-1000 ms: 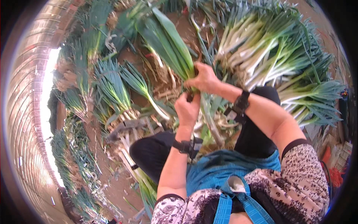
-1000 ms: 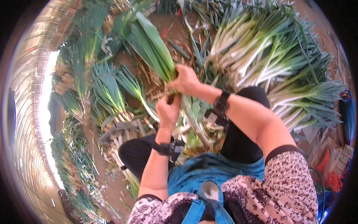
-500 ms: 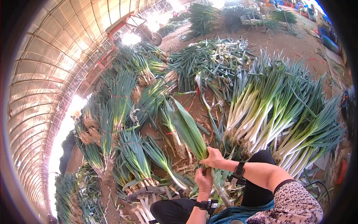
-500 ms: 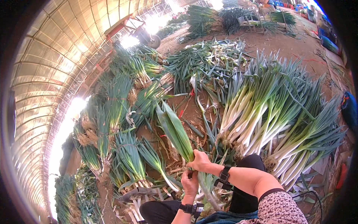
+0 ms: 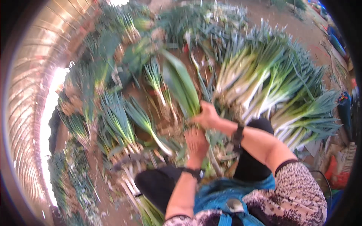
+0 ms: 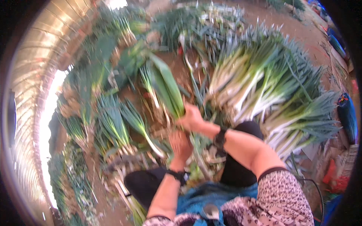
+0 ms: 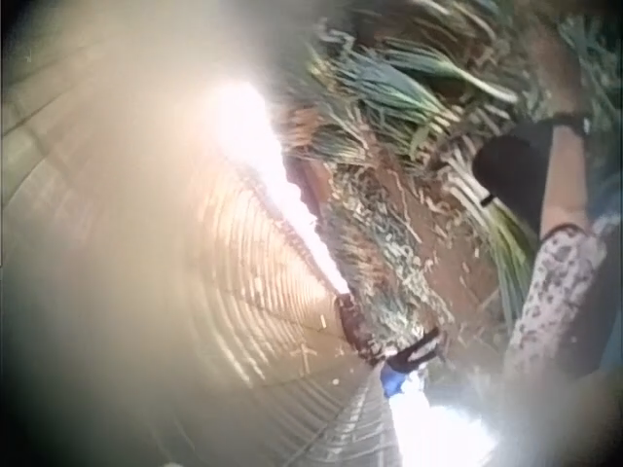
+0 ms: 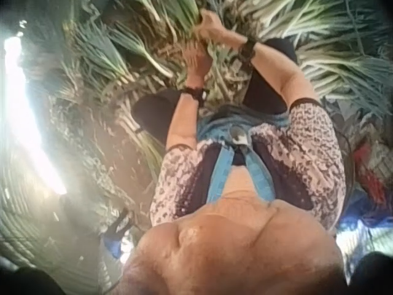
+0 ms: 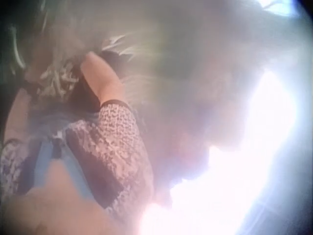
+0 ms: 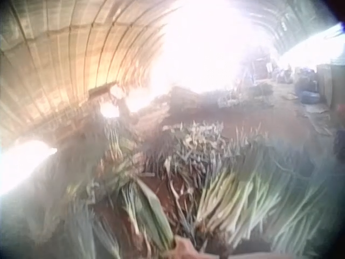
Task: The person cleans leeks by hand, peeling away the outer layers and pulling off the roots, before bundling them together with red string.
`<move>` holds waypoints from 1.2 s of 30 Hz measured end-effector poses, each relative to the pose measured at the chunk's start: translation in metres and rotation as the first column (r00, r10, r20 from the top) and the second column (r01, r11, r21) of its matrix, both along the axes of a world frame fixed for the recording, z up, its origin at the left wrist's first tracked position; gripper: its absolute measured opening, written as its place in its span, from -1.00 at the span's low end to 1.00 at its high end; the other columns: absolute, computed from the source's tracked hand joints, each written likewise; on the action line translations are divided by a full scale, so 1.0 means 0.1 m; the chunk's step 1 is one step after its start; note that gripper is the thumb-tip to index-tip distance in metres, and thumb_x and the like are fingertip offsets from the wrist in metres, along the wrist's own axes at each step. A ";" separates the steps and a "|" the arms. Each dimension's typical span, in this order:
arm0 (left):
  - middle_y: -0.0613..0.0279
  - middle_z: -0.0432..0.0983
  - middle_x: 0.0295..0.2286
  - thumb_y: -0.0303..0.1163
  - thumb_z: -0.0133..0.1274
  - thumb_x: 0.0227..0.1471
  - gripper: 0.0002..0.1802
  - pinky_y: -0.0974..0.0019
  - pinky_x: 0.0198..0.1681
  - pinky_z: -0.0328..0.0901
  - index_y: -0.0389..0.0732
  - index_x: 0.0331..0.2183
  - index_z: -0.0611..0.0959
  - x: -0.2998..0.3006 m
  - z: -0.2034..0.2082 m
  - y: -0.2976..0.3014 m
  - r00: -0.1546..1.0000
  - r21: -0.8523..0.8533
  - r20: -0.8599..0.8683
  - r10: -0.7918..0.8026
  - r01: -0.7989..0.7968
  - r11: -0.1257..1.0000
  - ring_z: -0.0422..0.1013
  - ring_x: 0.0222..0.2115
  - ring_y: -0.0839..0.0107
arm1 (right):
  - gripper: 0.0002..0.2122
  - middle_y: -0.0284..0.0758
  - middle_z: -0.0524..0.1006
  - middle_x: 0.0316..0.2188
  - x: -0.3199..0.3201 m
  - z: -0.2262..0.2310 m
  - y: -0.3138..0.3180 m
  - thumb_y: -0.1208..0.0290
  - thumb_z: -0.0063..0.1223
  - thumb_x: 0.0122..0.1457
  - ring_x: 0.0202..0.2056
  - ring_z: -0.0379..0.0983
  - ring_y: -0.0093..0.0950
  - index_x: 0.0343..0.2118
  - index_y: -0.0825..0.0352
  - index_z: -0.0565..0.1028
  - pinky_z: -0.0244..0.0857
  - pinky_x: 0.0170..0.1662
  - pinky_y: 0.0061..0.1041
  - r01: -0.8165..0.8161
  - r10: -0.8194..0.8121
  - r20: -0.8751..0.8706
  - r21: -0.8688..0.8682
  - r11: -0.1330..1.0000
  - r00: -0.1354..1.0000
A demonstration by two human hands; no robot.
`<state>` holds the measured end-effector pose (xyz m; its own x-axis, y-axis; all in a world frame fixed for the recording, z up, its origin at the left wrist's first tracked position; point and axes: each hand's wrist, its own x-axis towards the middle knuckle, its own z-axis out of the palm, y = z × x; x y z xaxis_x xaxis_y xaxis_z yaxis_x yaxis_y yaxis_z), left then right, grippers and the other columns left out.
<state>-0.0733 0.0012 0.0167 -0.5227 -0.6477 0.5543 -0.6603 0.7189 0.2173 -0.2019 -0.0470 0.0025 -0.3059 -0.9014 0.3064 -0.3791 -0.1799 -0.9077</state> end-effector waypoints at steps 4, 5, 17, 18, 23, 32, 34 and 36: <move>0.04 0.33 -0.59 -0.54 0.00 -0.08 -0.92 0.11 -0.39 0.19 -0.27 -0.52 0.42 0.31 0.07 0.18 0.982 0.131 0.068 -0.173 0.163 0.978 0.29 -0.53 0.07 | -0.64 -0.18 0.53 -0.48 -0.21 0.36 -0.23 0.35 0.34 -0.28 -0.39 0.47 -0.40 -0.41 0.43 0.47 0.34 -0.26 -0.42 0.019 -0.074 0.146 0.350 0.936 0.986; 0.04 0.33 -0.59 -0.54 0.00 -0.08 -0.92 0.11 -0.39 0.19 -0.27 -0.52 0.42 0.36 -0.02 0.20 0.982 0.142 0.069 -0.177 0.166 0.976 0.29 -0.53 0.07 | -0.62 -0.18 0.53 -0.47 -0.26 0.35 -0.23 0.34 0.34 -0.25 -0.39 0.47 -0.41 -0.38 0.45 0.48 0.33 -0.24 -0.44 0.006 -0.060 0.155 0.325 0.946 0.986; 0.24 0.51 -0.61 -0.30 0.24 -0.16 -0.66 0.47 -0.47 0.30 -0.42 -0.43 0.61 0.16 0.21 -0.04 0.891 0.730 -0.309 0.331 -0.001 0.684 0.36 -0.61 0.55 | -0.64 -0.33 0.50 -0.43 -0.12 0.39 -0.05 0.44 0.31 -0.17 -0.40 0.40 -0.59 -0.30 0.49 0.47 0.31 -0.30 -0.59 -0.164 0.125 0.153 0.279 0.946 0.980; 0.24 0.52 -0.64 -0.38 0.19 -0.16 -0.75 0.47 -0.47 0.31 -0.42 -0.50 0.63 0.15 0.17 -0.05 0.890 0.715 -0.310 0.333 -0.012 0.699 0.37 -0.62 0.56 | -0.64 -0.33 0.50 -0.43 -0.12 0.38 -0.05 0.44 0.31 -0.17 -0.40 0.40 -0.59 -0.30 0.49 0.47 0.31 -0.30 -0.59 -0.161 0.121 0.155 0.283 0.946 0.981; 0.27 0.50 -0.66 -0.43 0.10 -0.11 -0.80 0.50 -0.52 0.26 -0.42 -0.51 0.62 0.21 0.10 -0.10 0.875 0.796 -0.346 0.339 0.082 0.600 0.33 -0.62 0.61 | -0.63 -0.37 0.50 -0.42 -0.21 0.34 -0.05 0.48 0.30 -0.13 -0.40 0.39 -0.63 -0.25 0.50 0.45 0.30 -0.33 -0.61 -0.297 0.202 0.388 0.200 0.934 0.899; 0.38 0.33 -0.61 -0.37 0.08 -0.03 -0.86 0.51 -0.64 0.10 -0.20 -0.52 0.52 0.46 -0.33 0.21 0.476 0.852 -0.161 0.864 0.510 -0.122 0.14 -0.69 0.61 | -0.56 -0.41 0.52 -0.34 -0.24 0.33 0.04 0.45 0.28 -0.10 -0.34 0.42 -0.68 -0.12 0.40 0.41 0.29 -0.37 -0.68 -0.547 0.371 0.647 0.087 0.832 0.666; 0.38 0.38 -0.57 -0.32 0.11 -0.02 -0.82 0.52 -0.58 0.14 -0.24 -0.42 0.58 0.56 -0.23 0.09 0.490 0.838 -0.256 0.833 0.542 -0.061 0.18 -0.65 0.63 | -0.57 -0.40 0.53 -0.32 -0.27 0.36 0.03 0.45 0.27 -0.09 -0.34 0.42 -0.67 -0.12 0.39 0.41 0.30 -0.36 -0.68 -0.543 0.353 0.633 0.128 0.830 0.689; 0.38 0.41 -0.56 -0.29 0.13 -0.02 -0.77 0.53 -0.56 0.14 -0.25 -0.35 0.58 0.41 0.06 0.03 0.533 0.881 -0.322 0.783 0.471 0.042 0.19 -0.64 0.65 | -0.59 -0.36 0.53 -0.30 -0.32 0.36 0.05 0.46 0.25 -0.07 -0.32 0.47 -0.60 -0.12 0.39 0.41 0.35 -0.27 -0.63 -0.576 0.353 0.657 0.152 0.803 0.666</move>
